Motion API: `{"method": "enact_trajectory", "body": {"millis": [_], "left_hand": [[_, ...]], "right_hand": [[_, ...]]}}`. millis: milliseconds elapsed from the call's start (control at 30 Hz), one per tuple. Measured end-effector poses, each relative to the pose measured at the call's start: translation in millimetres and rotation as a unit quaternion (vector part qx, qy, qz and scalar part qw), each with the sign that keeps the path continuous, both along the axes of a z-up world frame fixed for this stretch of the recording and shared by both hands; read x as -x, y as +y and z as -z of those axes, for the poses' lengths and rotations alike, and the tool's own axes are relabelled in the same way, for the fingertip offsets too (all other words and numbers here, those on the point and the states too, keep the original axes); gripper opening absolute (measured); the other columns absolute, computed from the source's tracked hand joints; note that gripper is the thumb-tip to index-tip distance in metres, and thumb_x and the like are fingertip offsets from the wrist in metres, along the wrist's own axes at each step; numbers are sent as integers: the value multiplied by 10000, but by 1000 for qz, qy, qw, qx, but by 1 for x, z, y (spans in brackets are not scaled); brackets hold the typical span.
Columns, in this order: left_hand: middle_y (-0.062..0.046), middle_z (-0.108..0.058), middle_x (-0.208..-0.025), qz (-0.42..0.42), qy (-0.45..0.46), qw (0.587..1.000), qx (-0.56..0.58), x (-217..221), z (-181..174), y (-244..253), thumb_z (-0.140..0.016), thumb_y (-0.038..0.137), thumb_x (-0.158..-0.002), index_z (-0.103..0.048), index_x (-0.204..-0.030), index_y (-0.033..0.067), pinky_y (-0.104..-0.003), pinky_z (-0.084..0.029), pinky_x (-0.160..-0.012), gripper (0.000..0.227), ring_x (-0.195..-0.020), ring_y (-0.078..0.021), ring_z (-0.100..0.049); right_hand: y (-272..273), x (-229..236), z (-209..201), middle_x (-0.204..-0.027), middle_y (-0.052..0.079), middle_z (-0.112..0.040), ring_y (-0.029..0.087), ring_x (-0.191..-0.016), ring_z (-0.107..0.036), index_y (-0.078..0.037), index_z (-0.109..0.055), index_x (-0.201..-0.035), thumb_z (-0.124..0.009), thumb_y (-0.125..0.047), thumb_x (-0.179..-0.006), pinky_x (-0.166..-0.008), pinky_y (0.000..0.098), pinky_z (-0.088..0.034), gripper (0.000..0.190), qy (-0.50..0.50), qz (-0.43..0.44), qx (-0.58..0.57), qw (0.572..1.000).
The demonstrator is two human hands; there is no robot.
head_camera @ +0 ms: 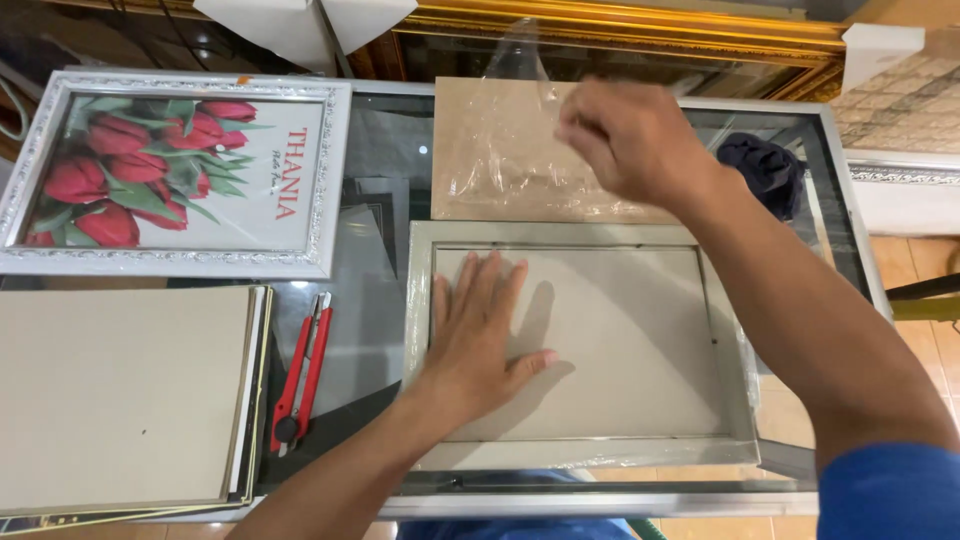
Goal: Framing a picture by cleaning the glass, inserting the artwork and backing, and securing it.
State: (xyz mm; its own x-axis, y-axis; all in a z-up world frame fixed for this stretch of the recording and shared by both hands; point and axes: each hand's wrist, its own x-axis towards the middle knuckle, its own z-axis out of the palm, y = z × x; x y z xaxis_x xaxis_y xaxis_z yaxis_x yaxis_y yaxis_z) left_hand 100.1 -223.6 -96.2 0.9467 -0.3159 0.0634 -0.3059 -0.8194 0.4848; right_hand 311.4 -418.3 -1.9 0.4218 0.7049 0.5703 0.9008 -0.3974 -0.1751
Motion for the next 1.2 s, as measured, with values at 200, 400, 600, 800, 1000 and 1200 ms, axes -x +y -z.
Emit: {"method": "enact_trajectory", "body": {"millis": [200,400,600,800,1000,1200], "left_hand": [[-343,-152,-1664,-28,-336,929,152,16,-43,7,-688,243,-992,-287,-1606,56,-710,-119,-1239,757,-1560,-548,-170],[-10,-680,-797,201,-178,962,40,41,-68,18,-655,142,-895,-688,-920,128,-462,-402,-1111,44,-904,-185,-649],[-30,-701,-803,171,-84,981,30,70,-61,30,-736,171,-839,-699,-837,115,-378,-493,-770,67,-792,-223,-662],[-207,-350,-1595,137,-21,990,-35,95,-23,30,-778,521,-816,-498,-1465,101,-558,-202,-1184,822,-1522,-426,-206],[-200,-425,-1522,98,-46,994,-25,108,-22,21,-741,271,-857,-540,-1396,94,-546,-304,-1179,602,-1483,-441,-323],[-245,-18,-1700,123,-69,989,-51,106,-5,-25,-734,575,-904,-206,-1646,202,-699,1,-1196,984,-1549,-492,39]], "right_hand": [[-37,159,5,-736,64,-649,261,-552,-603,-155,-672,-928,-531,-127,-981,-585,377,-518,153,-80,-143,102,981],[-63,224,5,-850,66,-615,272,-663,-560,-103,-597,-925,-631,-137,-868,-663,403,-476,74,114,-167,205,958],[-94,211,7,-1303,119,-627,329,-1221,-593,-114,-664,-1266,-783,-358,-831,-966,438,-524,512,144,-12,153,978],[-129,228,43,-1629,87,-399,307,-1522,-323,-247,-524,-1486,-660,-756,-756,-1230,511,-223,900,124,53,286,949],[-140,218,33,-1318,51,-685,260,-1367,-550,-134,-709,-1197,-620,-633,-835,-1229,525,-297,623,118,113,261,951],[-133,141,53,-1555,201,-487,380,-1458,-413,-113,-560,-1464,-623,-442,-915,-1118,516,-389,643,216,183,185,941]]}}
